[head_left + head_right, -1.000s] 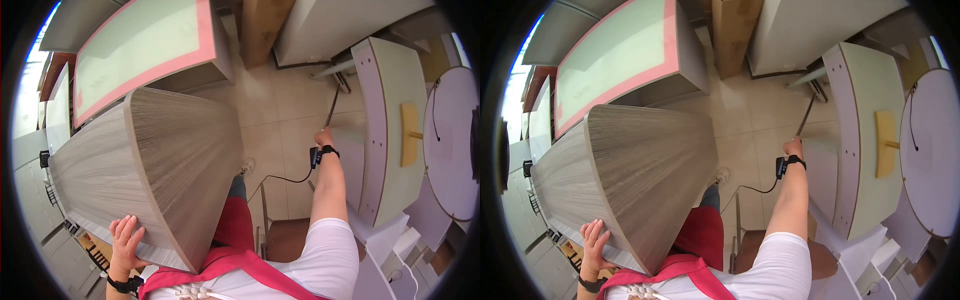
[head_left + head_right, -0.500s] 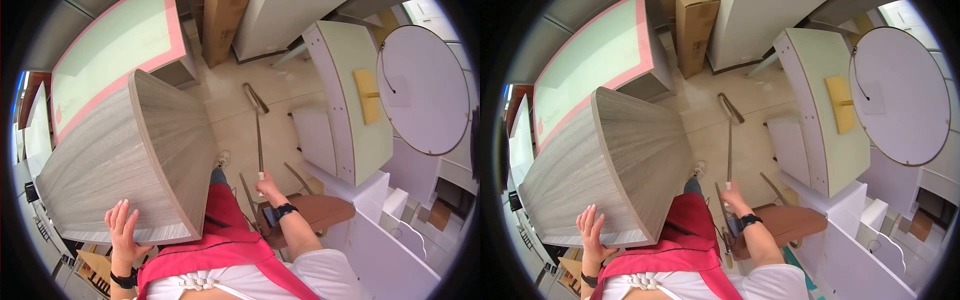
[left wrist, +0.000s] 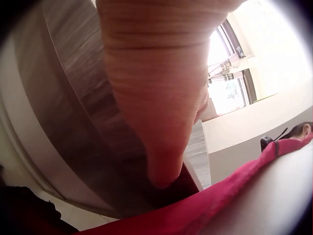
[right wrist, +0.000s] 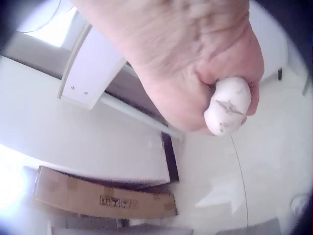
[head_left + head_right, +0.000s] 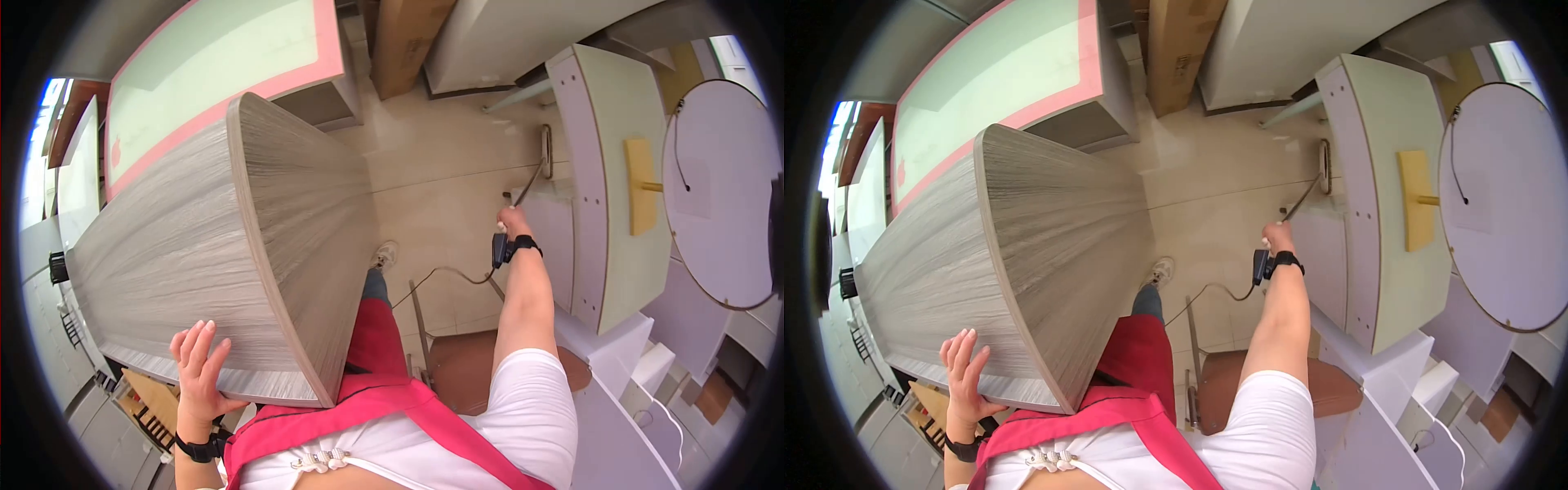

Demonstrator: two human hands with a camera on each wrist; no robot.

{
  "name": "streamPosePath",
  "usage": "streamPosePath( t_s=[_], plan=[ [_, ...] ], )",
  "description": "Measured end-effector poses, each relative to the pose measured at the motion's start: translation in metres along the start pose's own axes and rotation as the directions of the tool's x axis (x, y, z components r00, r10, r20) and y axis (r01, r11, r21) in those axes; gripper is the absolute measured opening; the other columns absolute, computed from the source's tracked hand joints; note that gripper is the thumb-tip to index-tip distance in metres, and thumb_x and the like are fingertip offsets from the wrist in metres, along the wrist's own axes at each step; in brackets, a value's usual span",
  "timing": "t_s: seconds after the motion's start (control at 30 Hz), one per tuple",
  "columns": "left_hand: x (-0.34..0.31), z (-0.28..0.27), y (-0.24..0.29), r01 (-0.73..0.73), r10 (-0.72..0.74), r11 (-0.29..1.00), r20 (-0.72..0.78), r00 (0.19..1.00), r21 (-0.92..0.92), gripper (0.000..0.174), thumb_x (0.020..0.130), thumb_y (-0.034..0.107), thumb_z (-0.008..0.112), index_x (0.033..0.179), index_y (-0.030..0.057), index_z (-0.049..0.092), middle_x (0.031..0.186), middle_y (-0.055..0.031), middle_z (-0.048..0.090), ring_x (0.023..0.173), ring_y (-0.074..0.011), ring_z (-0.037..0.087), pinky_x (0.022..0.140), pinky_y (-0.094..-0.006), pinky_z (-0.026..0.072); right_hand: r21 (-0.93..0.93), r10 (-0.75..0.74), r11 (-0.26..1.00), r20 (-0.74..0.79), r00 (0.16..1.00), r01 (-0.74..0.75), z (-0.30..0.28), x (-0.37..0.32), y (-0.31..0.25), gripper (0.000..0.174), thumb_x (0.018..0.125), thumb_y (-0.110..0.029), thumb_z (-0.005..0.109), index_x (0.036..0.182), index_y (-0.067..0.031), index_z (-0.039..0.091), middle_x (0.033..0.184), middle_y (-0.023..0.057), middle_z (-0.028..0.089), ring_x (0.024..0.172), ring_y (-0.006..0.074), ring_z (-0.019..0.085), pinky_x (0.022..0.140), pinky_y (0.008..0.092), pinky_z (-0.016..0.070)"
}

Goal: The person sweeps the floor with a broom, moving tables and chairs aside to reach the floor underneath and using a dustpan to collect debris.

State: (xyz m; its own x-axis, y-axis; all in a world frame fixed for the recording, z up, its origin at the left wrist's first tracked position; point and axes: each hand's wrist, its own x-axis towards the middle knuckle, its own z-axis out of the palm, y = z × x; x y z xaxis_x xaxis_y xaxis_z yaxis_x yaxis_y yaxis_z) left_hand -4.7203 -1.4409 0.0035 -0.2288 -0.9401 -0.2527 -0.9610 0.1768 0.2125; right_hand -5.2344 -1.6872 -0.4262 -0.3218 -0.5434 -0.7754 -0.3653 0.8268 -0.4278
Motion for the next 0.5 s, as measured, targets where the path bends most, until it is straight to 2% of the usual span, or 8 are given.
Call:
streamPosePath(
  t_s=[0.07,0.13,0.17,0.2,0.3,0.37,0.47,0.5],
  plan=[
    [0.002,-0.003,0.0,0.007,-0.007,1.0,-0.007,1.0,0.019,0.078,0.065,0.063,0.064,0.115,0.0039,0.055,0.132,-0.0189,0.046,0.121,-0.0356,0.043,0.101,-0.049,0.0254,-0.027,0.059,0.998,0.191,0.98,-0.055,0.022,0.008,-0.005,0.05,0.064,-0.004,0.055,0.111,0.0079,0.043,0.093,0.0204,0.056,0.075,0.0262,0.058,0.057,0.0398,0.0466],
    [0.0,-0.001,0.003,0.02,-0.019,0.999,-0.023,1.0,0.032,0.078,0.065,0.063,0.064,0.115,0.004,0.055,0.132,-0.0187,0.046,0.121,-0.0356,0.043,0.1,-0.0492,0.0258,-0.012,0.019,1.0,0.128,0.992,-0.018,0.084,-0.013,0.028,0.046,0.067,-0.004,0.055,0.109,0.0081,0.043,0.095,0.0218,0.056,0.078,0.0255,0.058,0.057,0.0392,0.0475],
    [-0.002,0.001,0.002,0.012,-0.011,0.999,-0.022,1.0,0.038,0.079,0.065,0.065,0.062,0.116,0.004,0.055,0.133,-0.0194,0.045,0.122,-0.0363,0.042,0.101,-0.0498,0.0254,-0.031,0.036,0.999,0.126,0.991,-0.032,0.098,-0.079,0.003,0.047,0.069,-0.004,0.055,0.112,0.0086,0.04,0.098,0.0218,0.054,0.083,0.0276,0.057,0.066,0.0425,0.0489],
    [-0.004,0.001,0.0,0.005,-0.004,0.999,-0.026,1.0,0.047,0.081,0.066,0.067,0.061,0.117,0.0039,0.055,0.133,-0.0201,0.045,0.123,-0.037,0.041,0.101,-0.0504,0.0251,-0.033,-0.014,0.999,0.12,0.993,0.018,0.134,-0.075,0.051,0.05,0.071,-0.006,0.055,0.117,0.0078,0.038,0.106,0.0222,0.053,0.092,0.03,0.057,0.079,0.0441,0.0477],
    [-0.008,0.002,-0.003,-0.017,0.02,0.999,-0.069,0.997,0.043,0.082,0.067,0.068,0.06,0.118,0.0039,0.054,0.134,-0.0202,0.044,0.124,-0.0369,0.04,0.102,-0.0503,0.0242,-0.136,-0.22,0.965,0.048,0.974,0.225,0.194,-0.141,0.135,0.05,0.066,-0.004,0.057,0.113,0.001,0.039,0.083,0.0163,0.058,0.064,0.0264,0.059,0.051,0.036,0.0469],
    [-0.01,0.0,-0.003,-0.029,0.033,0.999,-0.103,0.994,0.043,0.08,0.067,0.066,0.061,0.118,0.004,0.054,0.135,-0.0195,0.043,0.125,-0.0361,0.04,0.102,-0.0495,0.0239,-0.054,0.004,0.999,0.223,0.975,0.008,0.154,-0.256,0.067,0.065,0.064,-0.001,0.057,0.125,0.0001,0.035,0.09,0.018,0.058,0.076,0.0284,0.06,0.058,0.0372,0.048],
    [-0.011,-0.003,0.0,-0.049,0.057,0.998,-0.167,0.984,0.05,0.076,0.068,0.062,0.063,0.117,0.0043,0.055,0.134,-0.018,0.044,0.124,-0.0344,0.041,0.102,-0.0483,0.025,0.061,0.154,0.982,0.294,0.943,-0.179,0.115,-0.296,0.066,0.075,0.063,0.0,0.058,0.133,0.0006,0.032,0.097,0.0206,0.057,0.089,0.0315,0.059,0.069,0.039,0.0483],
    [-0.01,-0.004,0.001,-0.059,0.067,0.997,-0.2,0.977,0.047,0.075,0.068,0.061,0.064,0.116,0.0045,0.056,0.133,-0.0173,0.045,0.123,-0.0335,0.042,0.101,-0.0478,0.0263,-0.02,0.128,0.992,0.279,0.952,-0.128,0.099,-0.296,0.074,0.074,0.065,0.0,0.057,0.134,0.0004,0.032,0.106,0.0225,0.055,0.096,0.0319,0.057,0.076,0.0384,0.0474]
  ],
)
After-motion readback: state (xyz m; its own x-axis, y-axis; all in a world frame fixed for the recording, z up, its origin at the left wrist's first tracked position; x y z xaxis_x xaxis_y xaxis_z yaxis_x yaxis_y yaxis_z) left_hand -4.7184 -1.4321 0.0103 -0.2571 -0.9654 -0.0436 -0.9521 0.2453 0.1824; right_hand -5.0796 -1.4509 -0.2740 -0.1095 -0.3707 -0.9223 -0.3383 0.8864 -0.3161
